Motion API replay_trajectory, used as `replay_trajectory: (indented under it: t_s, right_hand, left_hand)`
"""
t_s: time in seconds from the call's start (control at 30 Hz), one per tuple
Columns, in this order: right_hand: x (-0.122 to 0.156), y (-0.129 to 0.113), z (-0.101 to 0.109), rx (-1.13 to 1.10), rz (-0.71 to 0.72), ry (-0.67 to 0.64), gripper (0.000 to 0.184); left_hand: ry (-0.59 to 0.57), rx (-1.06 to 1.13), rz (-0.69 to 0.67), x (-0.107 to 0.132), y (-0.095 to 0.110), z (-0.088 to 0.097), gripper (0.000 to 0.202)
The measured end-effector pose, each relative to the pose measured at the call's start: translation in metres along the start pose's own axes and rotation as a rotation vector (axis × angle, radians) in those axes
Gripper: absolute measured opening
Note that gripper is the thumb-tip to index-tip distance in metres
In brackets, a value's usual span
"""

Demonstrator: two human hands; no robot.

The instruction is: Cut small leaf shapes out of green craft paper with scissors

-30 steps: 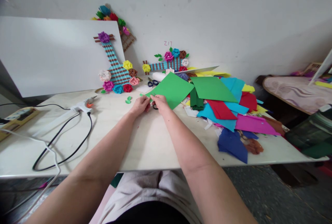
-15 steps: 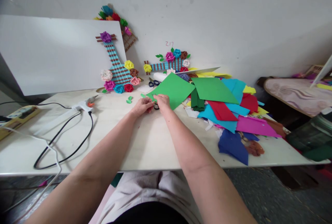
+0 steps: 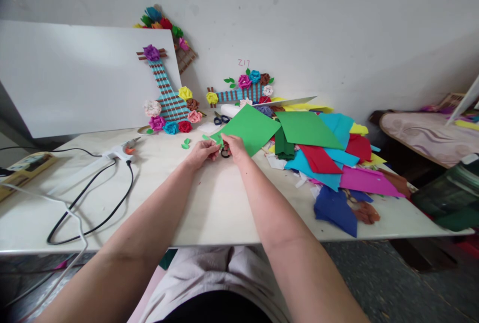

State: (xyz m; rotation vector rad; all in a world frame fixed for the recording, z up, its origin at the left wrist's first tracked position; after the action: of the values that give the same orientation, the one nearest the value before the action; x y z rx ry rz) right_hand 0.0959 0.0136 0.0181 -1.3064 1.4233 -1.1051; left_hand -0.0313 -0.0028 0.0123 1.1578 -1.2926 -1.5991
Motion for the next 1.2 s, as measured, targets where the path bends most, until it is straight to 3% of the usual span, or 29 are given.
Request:
replay_trajectory:
  t_s: [0.3, 0.6, 0.73, 1.2]
  right_hand:
    - [-0.002, 0.0, -0.001, 0.154, 0.134, -0.027, 0.022]
    - [0.003, 0.0, -0.006, 0.012, -0.044, -0.094, 0.028]
    - [0.002, 0.004, -0.008, 0.081, -0.007, -0.172, 0.024]
    - [0.003, 0.006, -0.013, 0.185, 0.06, -0.21, 0.017]
  left_hand:
    - [0.018, 0.009, 0.021, 0.0, -0.002, 0.001, 0.03]
    - [0.188, 0.1, -0.023, -0.001, -0.002, 0.012, 0.025]
    - [0.215, 0.123, -0.028, -0.002, -0.003, 0.013, 0.026]
    - [0.266, 0.193, -0.001, 0.0, -0.001, 0.016, 0.026]
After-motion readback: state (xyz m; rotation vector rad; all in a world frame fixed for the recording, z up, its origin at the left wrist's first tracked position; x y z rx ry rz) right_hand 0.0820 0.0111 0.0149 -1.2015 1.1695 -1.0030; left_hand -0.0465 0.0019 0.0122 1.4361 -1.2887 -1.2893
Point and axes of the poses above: each hand's wrist, its own x-axis away from the middle knuckle, its own z-axis out of the back of the hand, y = z × x, the point moved 3 cm from there along -x, towards the middle knuckle, and after that the axes turned 4 degrees about -x, right-handed, at the moved point
